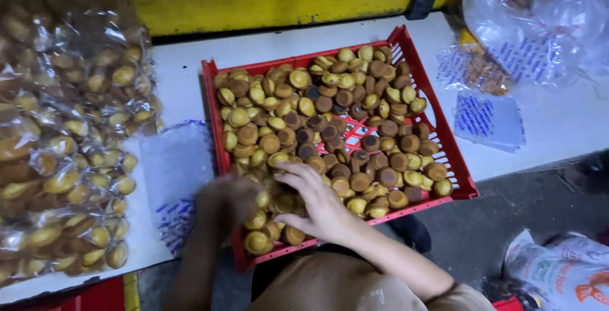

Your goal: The person packages small, round baked goods by picking them from a large red plastic crate and placing them into clear plastic bags.

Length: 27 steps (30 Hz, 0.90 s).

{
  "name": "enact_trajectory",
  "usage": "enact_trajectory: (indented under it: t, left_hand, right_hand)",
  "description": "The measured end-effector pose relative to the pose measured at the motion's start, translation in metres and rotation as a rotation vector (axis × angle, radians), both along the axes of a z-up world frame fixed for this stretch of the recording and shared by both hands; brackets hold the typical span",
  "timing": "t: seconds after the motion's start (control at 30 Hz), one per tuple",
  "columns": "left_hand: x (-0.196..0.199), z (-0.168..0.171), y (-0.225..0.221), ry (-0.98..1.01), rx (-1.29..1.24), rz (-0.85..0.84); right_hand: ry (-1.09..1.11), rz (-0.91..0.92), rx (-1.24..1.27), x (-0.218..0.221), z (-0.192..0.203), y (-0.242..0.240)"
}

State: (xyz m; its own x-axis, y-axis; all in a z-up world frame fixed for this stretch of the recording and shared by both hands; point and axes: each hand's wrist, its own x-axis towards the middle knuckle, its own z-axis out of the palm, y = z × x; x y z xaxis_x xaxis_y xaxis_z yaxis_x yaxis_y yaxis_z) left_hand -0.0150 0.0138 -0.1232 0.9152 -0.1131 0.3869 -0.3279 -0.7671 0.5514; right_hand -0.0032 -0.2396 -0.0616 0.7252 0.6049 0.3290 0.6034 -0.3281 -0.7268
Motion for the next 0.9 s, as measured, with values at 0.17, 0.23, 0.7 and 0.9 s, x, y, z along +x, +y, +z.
enact_trajectory:
  t: [0.17, 0.23, 0.7, 0.9]
  left_hand:
    - [-0.008, 0.059, -0.079, 0.113, -0.094, -0.31]
    - [-0.008, 0.036, -0.096, -0.013, -0.088, -0.217]
    - [0.003, 0.028, -0.061, 0.417, -0.142, 0.09]
    - [-0.01, 0.006, -0.014, 0.431, -0.248, 0.074]
  right_hand:
    - [0.341, -0.091, 0.123, 0.006, 0.005, -0.039]
    - [0.672, -0.065, 0.288, 0.007, -0.004, -0.061]
    - [0.039, -0.311, -0.293, 0.129, -0.047, -0.094]
    - [-0.376, -0.799, -0.429, 0.199, -0.126, -0.137]
